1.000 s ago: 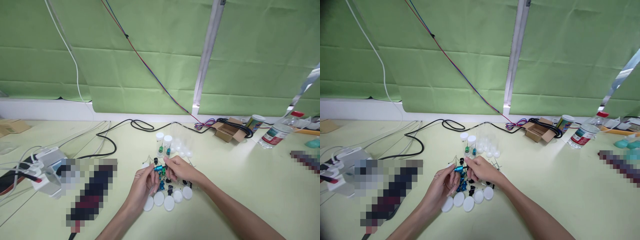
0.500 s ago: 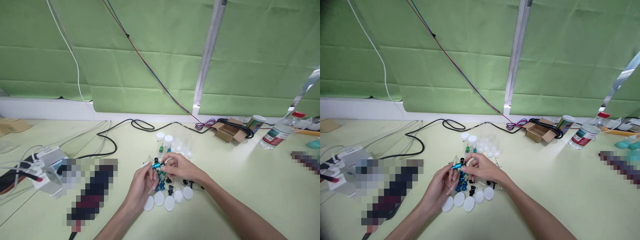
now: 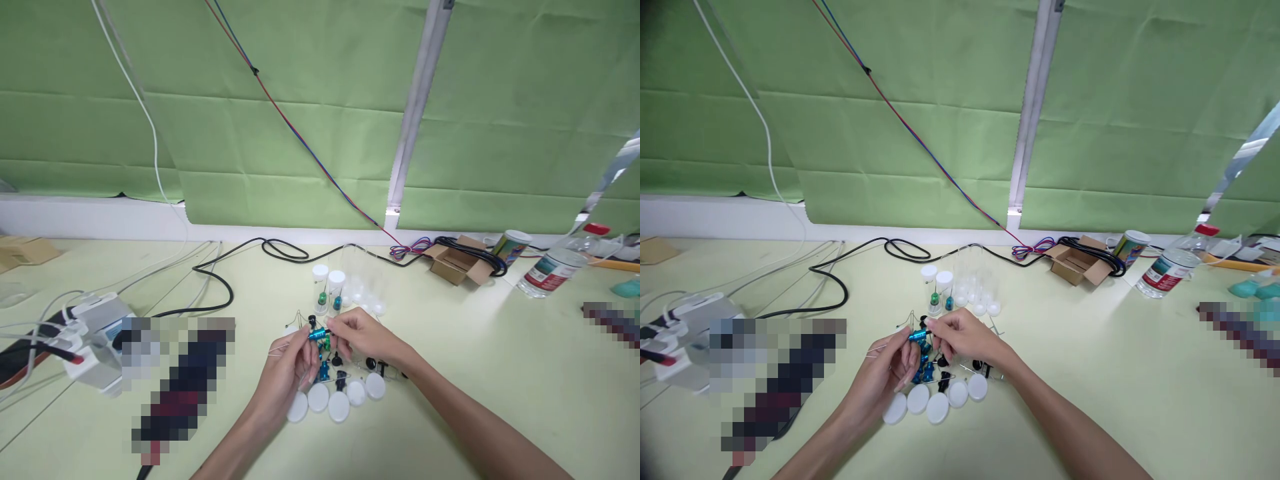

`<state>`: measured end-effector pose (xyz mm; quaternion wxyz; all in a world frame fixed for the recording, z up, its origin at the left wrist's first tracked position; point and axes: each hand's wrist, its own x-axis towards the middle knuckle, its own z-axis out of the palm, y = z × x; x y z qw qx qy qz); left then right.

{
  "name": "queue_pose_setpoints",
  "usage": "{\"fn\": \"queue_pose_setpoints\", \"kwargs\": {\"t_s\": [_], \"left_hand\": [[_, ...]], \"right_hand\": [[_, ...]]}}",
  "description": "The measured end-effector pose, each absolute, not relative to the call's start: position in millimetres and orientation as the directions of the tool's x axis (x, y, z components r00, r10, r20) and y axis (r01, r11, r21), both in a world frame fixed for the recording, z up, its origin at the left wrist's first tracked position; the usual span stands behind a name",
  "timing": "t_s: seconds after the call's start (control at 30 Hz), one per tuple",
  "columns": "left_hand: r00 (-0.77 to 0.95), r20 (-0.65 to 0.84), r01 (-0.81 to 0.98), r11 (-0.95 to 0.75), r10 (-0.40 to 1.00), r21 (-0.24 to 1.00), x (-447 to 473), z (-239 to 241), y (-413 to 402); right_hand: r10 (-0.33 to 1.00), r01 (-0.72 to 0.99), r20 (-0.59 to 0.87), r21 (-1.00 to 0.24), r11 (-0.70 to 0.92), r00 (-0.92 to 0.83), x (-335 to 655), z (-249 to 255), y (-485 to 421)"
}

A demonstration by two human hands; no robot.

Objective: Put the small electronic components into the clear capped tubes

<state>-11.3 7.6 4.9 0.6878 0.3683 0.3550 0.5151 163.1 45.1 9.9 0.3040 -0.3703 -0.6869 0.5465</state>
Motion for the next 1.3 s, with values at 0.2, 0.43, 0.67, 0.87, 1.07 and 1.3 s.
{"fn": "queue_pose_setpoints", "kwargs": {"t_s": [0.2, 0.43, 0.67, 0.87, 1.07, 1.3], "left_hand": [[0.208, -0.12, -0.448, 0.203, 0.971, 0.871, -11, 5, 7], [0.172, -0.118, -0.447, 0.185, 0.978, 0.875, -12, 5, 11], [0.162, -0.124, -0.448, 0.185, 0.979, 0.875, -12, 4, 10], [0.174, -0.115, -0.434, 0.182, 0.978, 0.883, -11, 6, 8], [0.187, -0.116, -0.43, 0.187, 0.976, 0.883, -11, 8, 8], [0.19, -0.12, -0.44, 0.194, 0.974, 0.877, -11, 6, 7]], "right_hand": [[0.863, 0.225, -0.05, -0.971, 0.075, -0.503, 162, 5, 46], [0.878, 0.198, 0.008, -0.973, 0.116, -0.478, 163, 11, 44], [0.833, 0.105, 0.017, -0.99, 0.09, -0.553, 163, 16, 41], [0.832, 0.159, 0.039, -0.976, 0.151, -0.553, 163, 14, 43], [0.847, 0.216, -0.021, -0.97, 0.112, -0.531, 162, 9, 45], [0.862, 0.236, -0.039, -0.967, 0.094, -0.505, 161, 6, 45]]}}
